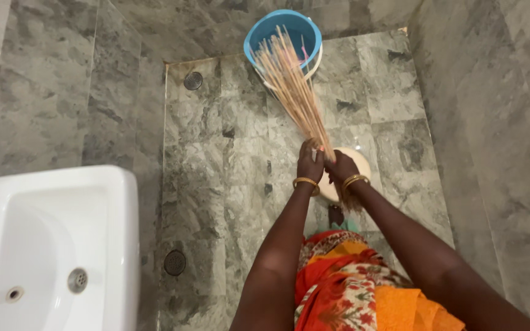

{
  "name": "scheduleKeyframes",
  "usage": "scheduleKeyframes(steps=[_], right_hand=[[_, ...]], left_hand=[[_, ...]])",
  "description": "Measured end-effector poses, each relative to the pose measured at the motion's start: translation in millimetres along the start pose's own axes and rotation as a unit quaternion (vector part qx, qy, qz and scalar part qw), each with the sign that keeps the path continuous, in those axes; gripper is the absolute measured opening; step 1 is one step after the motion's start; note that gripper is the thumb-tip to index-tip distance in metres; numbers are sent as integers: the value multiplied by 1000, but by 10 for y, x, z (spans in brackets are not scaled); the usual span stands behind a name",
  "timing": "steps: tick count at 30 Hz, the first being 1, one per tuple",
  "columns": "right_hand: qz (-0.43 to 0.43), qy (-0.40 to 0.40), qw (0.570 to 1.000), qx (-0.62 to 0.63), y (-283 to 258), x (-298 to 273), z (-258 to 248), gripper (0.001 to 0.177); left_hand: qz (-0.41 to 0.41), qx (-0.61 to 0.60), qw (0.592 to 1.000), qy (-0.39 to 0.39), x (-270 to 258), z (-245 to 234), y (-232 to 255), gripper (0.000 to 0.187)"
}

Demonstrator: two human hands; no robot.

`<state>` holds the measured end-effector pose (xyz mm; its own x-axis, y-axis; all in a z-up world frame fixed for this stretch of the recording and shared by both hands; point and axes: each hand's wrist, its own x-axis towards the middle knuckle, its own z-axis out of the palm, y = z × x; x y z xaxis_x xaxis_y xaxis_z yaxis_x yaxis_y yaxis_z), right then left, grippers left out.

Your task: The person sweeps the bathroom floor with a broom, fills a bucket with water, and uses a mug to pour water onto the floor tiles before scrubbing with the broom and hands.

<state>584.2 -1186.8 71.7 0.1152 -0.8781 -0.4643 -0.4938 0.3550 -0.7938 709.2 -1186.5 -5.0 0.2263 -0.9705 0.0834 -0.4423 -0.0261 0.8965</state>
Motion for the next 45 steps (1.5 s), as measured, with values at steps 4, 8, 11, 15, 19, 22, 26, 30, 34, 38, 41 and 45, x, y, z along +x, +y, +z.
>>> scheduleKeyframes(steps=[4,8,11,15,19,22,26,30,34,38,41,45], right_hand=[[-28,5,999,-21,72,228,-55,52],[-63,10,992,-112,222,510,-123,60],[-55,-5,987,-153,371,701,-111,61],[-11,-59,991,-116,723,1006,-104,66],[-133,-163,975,-66,1461,1486,-90,69],[-121,-262,957,22,1980,1883,-186,61],[-78,-153,984,-51,2540,2237,-338,43],[-52,-47,990,-126,3020,2591,-244,31],[-53,-1,987,-154,3393,2893,69,26],[-51,5,980,-190,3700,3216,335,23],[-64,5,969,-237,3876,3474,472,20],[-54,10,971,-235,4093,3701,574,24]], left_hand=[[-160,-178,969,70,326,297,53,92],[-286,-154,939,111,547,511,86,120],[-334,-105,934,66,573,647,-30,117],[-354,-157,921,46,644,848,-153,102],[-393,-218,890,73,636,1018,-319,90],[-398,-217,888,84,502,1176,-606,83],[-329,-138,930,89,140,1434,-1155,81],[-339,-139,927,85,-192,1669,-1521,77],[-375,-133,912,103,-315,1964,-1898,81],[-408,-132,896,117,-338,2207,-2226,81],[-394,-150,898,126,-339,2361,-2398,82],[-411,-146,894,103,-285,2514,-2637,88]])
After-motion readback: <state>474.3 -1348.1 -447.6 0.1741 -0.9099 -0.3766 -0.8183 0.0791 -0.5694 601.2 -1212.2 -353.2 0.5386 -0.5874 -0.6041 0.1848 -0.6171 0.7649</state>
